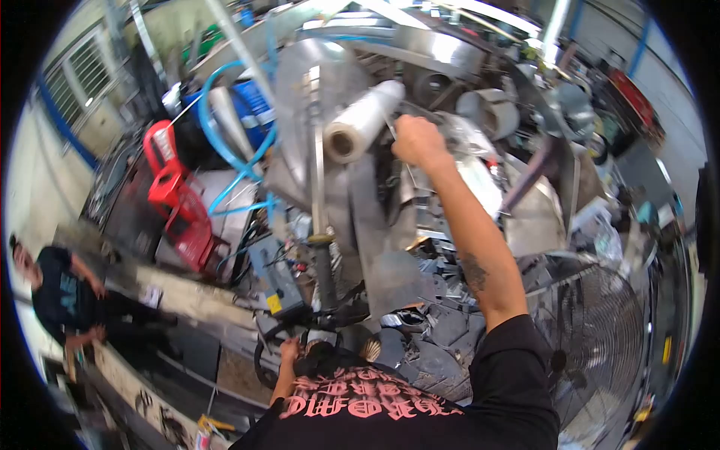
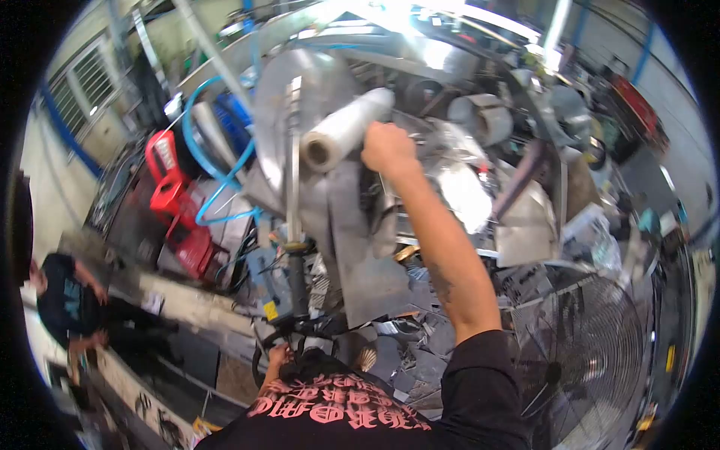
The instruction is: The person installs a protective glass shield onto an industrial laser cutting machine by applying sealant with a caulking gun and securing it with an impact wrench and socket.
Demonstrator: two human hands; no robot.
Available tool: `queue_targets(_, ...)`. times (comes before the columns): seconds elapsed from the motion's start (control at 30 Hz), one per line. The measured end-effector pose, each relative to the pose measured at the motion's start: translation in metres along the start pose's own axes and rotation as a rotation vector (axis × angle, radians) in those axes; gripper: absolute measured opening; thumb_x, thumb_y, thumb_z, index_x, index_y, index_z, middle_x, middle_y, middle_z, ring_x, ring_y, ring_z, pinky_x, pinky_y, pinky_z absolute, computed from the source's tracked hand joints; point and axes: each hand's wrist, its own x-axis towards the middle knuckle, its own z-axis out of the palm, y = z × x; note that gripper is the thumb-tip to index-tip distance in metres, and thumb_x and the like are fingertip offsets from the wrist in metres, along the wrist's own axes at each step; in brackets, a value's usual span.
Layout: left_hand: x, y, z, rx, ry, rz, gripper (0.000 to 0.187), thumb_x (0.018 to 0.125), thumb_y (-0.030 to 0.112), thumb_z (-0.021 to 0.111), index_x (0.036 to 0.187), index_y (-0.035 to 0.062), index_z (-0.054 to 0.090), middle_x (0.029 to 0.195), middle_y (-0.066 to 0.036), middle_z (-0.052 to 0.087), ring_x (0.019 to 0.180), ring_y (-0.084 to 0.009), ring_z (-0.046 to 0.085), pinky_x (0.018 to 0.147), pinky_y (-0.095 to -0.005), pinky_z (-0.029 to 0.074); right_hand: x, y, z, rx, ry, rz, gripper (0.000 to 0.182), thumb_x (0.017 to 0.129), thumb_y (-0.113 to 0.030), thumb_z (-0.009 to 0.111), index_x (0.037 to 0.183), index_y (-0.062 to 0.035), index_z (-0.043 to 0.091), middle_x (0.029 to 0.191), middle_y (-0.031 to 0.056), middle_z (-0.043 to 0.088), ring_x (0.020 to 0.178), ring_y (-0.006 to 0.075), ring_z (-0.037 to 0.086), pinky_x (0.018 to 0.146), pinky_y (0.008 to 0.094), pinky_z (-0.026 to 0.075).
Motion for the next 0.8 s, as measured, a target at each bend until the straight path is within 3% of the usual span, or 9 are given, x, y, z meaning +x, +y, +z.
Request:
queue_targets(0.07,-0.007,-0.021,-0.010,0.205,0.092,0.238,0.032,0.092,0.034,0.060,0.093,0.0035,0.072,0.068,-0.008,0.065,0.052,-0.0199,0.061,0.047,-0.0355,0.047,0.008,0.008,0.019,0.038,0.100,-0.113,0.030,0.077,-0.011,0.064,0.103,0.0013,0.071,0.111,0.0250,0.069,0.106,0.0392,0.067,0.090,0.0491,0.053)
queue_targets(0.13,-0.043,-0.028,-0.015,0.392,0.175,0.181,0.038,0.088,0.036,0.061,0.099,0.0025,0.074,0.078,-0.013,0.072,0.069,-0.0212,0.070,0.062,-0.0373,0.054,0.012,0.028,0.044,0.178,0.233,-0.360,0.040,0.082,-0.019,0.066,0.117,-0.0010,0.068,0.121,0.0205,0.067,0.112,0.0346,0.064,0.097,0.0447,0.049)
queue_targets(0.23,-0.065,-0.058,-0.043,0.551,0.219,0.215,0.034,0.083,0.035,0.059,0.077,0.0050,0.074,0.072,-0.012,0.071,0.070,-0.0257,0.071,0.069,-0.0401,0.055,-0.043,-0.010,0.001,0.584,0.009,-0.235,0.042,0.095,-0.018,0.062,0.129,0.0050,0.061,0.126,0.0204,0.066,0.117,0.0274,0.063,0.102,0.0366,0.046)
queue_targets(0.37,-0.111,-0.066,-0.068,0.115,0.498,0.079,0.035,0.083,0.034,0.063,0.086,0.0014,0.075,0.075,-0.015,0.072,0.071,-0.0249,0.072,0.070,-0.0385,0.055,-0.073,0.060,0.014,0.690,0.119,-0.487,0.030,0.099,-0.010,0.055,0.123,0.0067,0.061,0.118,0.0178,0.066,0.110,0.0259,0.063,0.099,0.0352,0.048)
queue_targets(0.43,-0.106,-0.086,-0.082,0.118,0.630,0.082,0.040,0.084,0.039,0.065,0.094,0.0021,0.076,0.085,-0.017,0.074,0.083,-0.0276,0.072,0.078,-0.0404,0.055,-0.138,0.019,0.004,0.813,0.240,-0.569,0.036,0.102,-0.024,0.056,0.108,0.0113,0.064,0.098,0.0279,0.069,0.083,0.0369,0.069,0.075,0.0470,0.060)
queue_targets(0.53,-0.121,-0.105,-0.115,-0.055,0.664,0.078,0.036,0.090,0.033,0.066,0.102,-0.0004,0.072,0.080,-0.011,0.071,0.070,-0.0195,0.066,0.064,-0.0347,0.051,-0.174,-0.029,0.000,1.238,0.176,-0.811,0.037,0.101,-0.021,0.058,0.101,0.0161,0.062,0.082,0.0277,0.067,0.070,0.0324,0.067,0.064,0.0388,0.060)
queue_targets(0.63,-0.125,-0.121,-0.153,-0.226,0.717,0.107,0.032,0.093,0.027,0.066,0.105,-0.0023,0.069,0.082,-0.008,0.070,0.060,-0.0154,0.062,0.057,-0.0311,0.049,-0.218,-0.093,-0.010,1.166,0.167,-0.813,0.035,0.101,-0.020,0.057,0.098,0.0146,0.061,0.085,0.0260,0.067,0.074,0.0328,0.065,0.070,0.0412,0.059)
queue_targets(0.7,-0.139,-0.123,-0.188,-0.432,0.890,0.093,0.030,0.087,0.032,0.069,0.093,0.0030,0.076,0.079,-0.013,0.074,0.077,-0.0268,0.072,0.074,-0.0385,0.054,-0.227,-0.110,0.006,1.199,0.112,-0.904,0.035,0.102,-0.021,0.055,0.101,0.0134,0.062,0.094,0.0244,0.067,0.088,0.0353,0.066,0.075,0.0427,0.060)
queue_targets(0.8,-0.165,-0.122,-0.255,-0.577,1.325,0.165,0.037,0.087,0.036,0.068,0.078,-0.0001,0.072,0.072,-0.020,0.070,0.075,-0.0372,0.071,0.068,-0.0437,0.052,-0.267,-0.207,0.014,1.154,-0.161,-1.011,0.037,0.103,-0.024,0.055,0.111,0.0115,0.061,0.100,0.0261,0.068,0.092,0.0353,0.068,0.082,0.0472,0.061)
